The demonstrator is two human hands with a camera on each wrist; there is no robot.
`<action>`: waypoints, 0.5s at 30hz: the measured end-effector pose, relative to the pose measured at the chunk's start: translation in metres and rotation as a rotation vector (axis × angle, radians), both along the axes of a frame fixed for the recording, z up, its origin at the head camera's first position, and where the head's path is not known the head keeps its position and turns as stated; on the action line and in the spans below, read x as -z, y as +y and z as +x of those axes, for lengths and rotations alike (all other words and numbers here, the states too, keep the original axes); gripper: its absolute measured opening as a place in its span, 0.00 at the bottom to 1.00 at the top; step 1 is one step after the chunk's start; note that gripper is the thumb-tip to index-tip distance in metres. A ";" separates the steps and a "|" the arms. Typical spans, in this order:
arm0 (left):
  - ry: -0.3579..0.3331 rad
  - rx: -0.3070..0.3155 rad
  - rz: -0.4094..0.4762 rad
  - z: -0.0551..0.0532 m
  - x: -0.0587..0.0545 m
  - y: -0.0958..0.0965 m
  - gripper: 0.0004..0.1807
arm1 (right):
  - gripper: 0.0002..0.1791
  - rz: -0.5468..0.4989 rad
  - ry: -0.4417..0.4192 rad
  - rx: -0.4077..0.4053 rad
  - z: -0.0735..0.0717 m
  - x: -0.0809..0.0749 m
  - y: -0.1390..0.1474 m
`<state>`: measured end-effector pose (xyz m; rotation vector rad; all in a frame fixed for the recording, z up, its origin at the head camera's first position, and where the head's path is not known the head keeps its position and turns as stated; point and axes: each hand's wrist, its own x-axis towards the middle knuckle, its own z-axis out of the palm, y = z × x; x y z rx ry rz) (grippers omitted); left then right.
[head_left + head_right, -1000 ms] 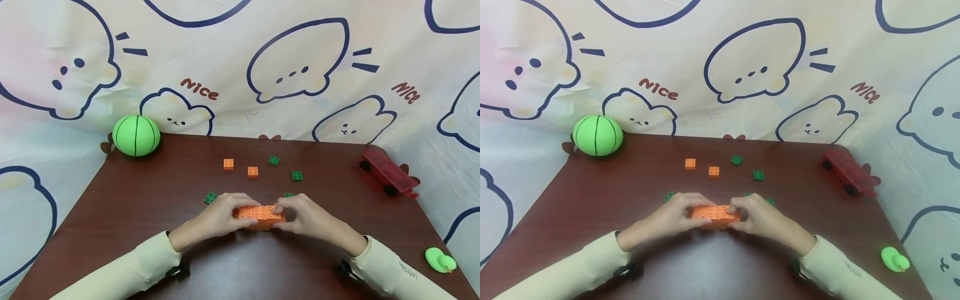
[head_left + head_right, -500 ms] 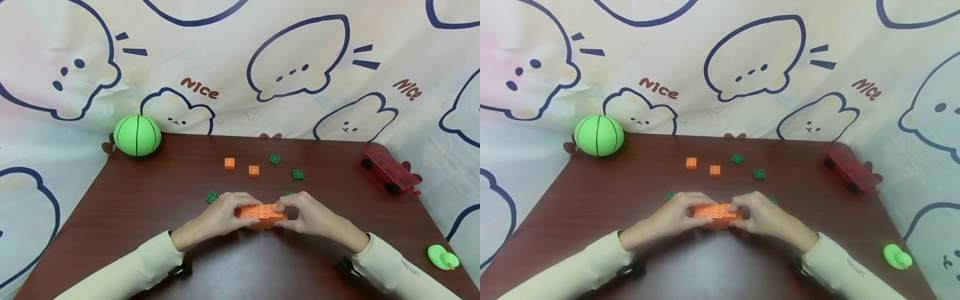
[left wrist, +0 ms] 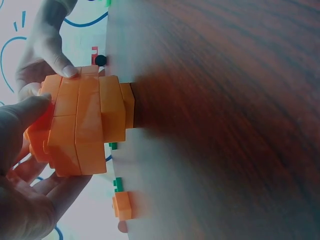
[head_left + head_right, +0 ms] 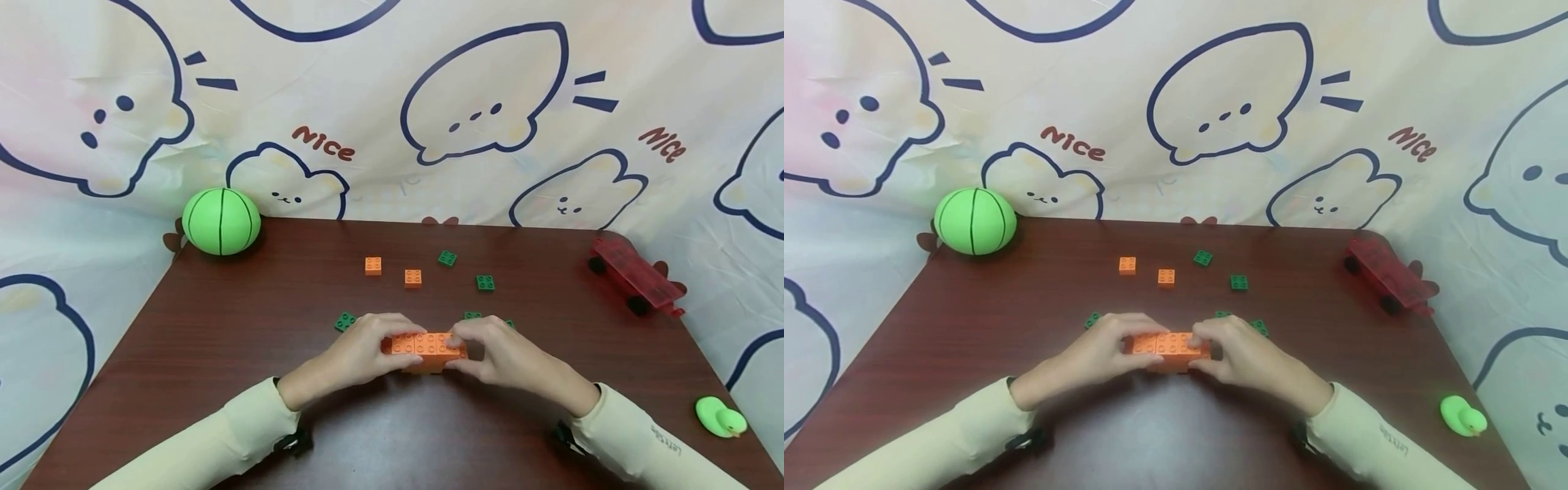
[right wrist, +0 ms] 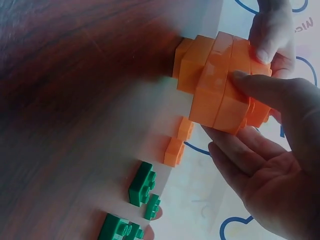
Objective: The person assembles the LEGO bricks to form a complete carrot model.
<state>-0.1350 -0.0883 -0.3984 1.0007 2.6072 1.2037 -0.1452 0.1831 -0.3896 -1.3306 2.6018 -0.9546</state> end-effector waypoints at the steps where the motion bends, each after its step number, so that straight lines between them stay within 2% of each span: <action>1: -0.003 0.000 -0.001 0.000 0.000 0.000 0.19 | 0.13 -0.003 0.003 -0.002 0.000 0.000 0.000; 9: 0.008 0.005 0.003 0.000 -0.001 0.000 0.19 | 0.13 -0.019 0.060 -0.012 0.001 0.004 0.001; 15: 0.013 0.004 -0.004 0.001 -0.001 0.002 0.18 | 0.17 -0.001 0.071 0.020 0.006 0.009 0.005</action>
